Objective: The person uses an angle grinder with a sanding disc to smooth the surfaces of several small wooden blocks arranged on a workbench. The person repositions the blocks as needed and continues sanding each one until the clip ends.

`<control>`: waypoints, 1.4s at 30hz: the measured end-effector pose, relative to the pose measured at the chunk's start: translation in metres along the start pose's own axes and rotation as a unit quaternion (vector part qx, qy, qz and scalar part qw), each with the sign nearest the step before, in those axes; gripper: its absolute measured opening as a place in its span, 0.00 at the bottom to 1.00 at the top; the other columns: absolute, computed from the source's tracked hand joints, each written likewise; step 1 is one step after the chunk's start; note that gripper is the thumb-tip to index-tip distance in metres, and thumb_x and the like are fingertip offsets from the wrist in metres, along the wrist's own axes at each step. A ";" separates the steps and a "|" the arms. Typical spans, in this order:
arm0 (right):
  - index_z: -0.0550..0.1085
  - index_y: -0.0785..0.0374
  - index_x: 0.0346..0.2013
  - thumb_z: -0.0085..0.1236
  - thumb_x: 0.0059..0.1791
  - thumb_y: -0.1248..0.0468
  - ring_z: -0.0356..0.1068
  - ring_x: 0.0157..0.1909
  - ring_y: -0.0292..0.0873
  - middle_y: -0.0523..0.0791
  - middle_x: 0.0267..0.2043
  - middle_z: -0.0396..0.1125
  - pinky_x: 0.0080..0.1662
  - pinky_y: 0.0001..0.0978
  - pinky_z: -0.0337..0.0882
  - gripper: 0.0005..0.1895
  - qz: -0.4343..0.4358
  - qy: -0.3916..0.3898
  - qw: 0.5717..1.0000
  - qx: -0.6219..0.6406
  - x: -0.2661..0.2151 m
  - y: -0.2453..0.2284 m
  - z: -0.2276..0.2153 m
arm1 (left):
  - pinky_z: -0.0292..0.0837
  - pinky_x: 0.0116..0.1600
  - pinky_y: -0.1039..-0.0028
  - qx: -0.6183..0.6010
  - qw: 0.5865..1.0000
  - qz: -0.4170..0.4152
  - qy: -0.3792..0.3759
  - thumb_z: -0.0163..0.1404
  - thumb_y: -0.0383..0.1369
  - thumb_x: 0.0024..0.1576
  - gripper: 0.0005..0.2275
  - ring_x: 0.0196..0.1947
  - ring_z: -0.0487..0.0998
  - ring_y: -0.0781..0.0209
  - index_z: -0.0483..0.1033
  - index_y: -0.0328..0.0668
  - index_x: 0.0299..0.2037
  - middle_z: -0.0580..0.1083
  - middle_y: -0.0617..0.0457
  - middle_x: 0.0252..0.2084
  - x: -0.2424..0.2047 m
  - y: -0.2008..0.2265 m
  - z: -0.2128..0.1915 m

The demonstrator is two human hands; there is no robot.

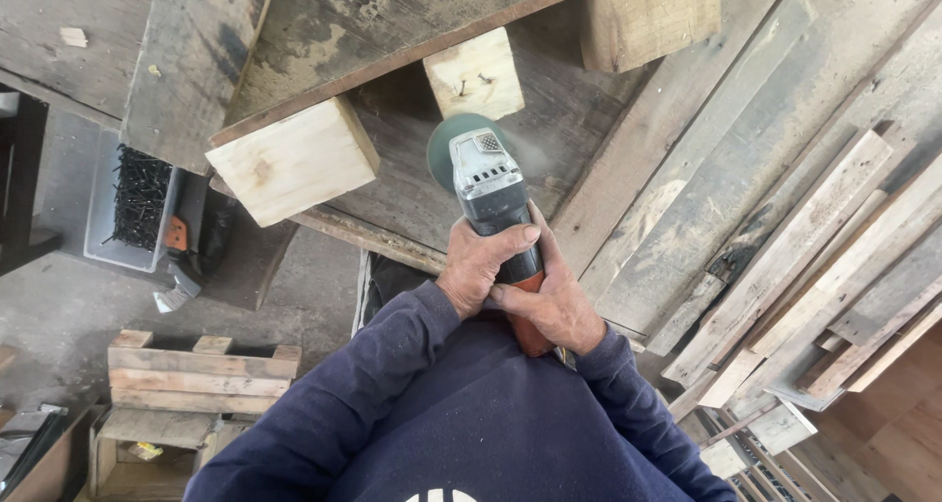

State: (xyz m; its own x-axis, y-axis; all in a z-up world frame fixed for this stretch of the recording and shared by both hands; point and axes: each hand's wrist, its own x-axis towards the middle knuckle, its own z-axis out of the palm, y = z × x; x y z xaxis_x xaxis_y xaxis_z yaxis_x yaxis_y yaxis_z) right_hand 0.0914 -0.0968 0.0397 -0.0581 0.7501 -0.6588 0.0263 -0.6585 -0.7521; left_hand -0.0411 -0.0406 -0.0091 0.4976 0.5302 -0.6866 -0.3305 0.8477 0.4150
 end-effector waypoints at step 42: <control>0.43 0.58 0.76 0.61 0.40 0.63 0.74 0.39 0.48 0.54 0.49 0.64 0.39 0.41 0.80 0.55 0.003 0.120 0.983 0.138 0.013 -0.013 0.007 | 0.81 0.46 0.68 0.215 0.976 0.043 -0.012 0.63 0.36 0.47 0.19 0.38 0.82 0.59 0.77 0.34 0.46 0.80 0.48 0.40 0.039 0.037 0.026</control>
State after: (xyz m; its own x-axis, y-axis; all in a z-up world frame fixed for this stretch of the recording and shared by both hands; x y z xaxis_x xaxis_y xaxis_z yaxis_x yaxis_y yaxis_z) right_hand 0.0833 -0.0784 0.0411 0.1784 0.7176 -0.6732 -0.2475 -0.6294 -0.7366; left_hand -0.0134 0.0116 -0.0049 0.5026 0.5957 -0.6265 -0.0067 0.7273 0.6863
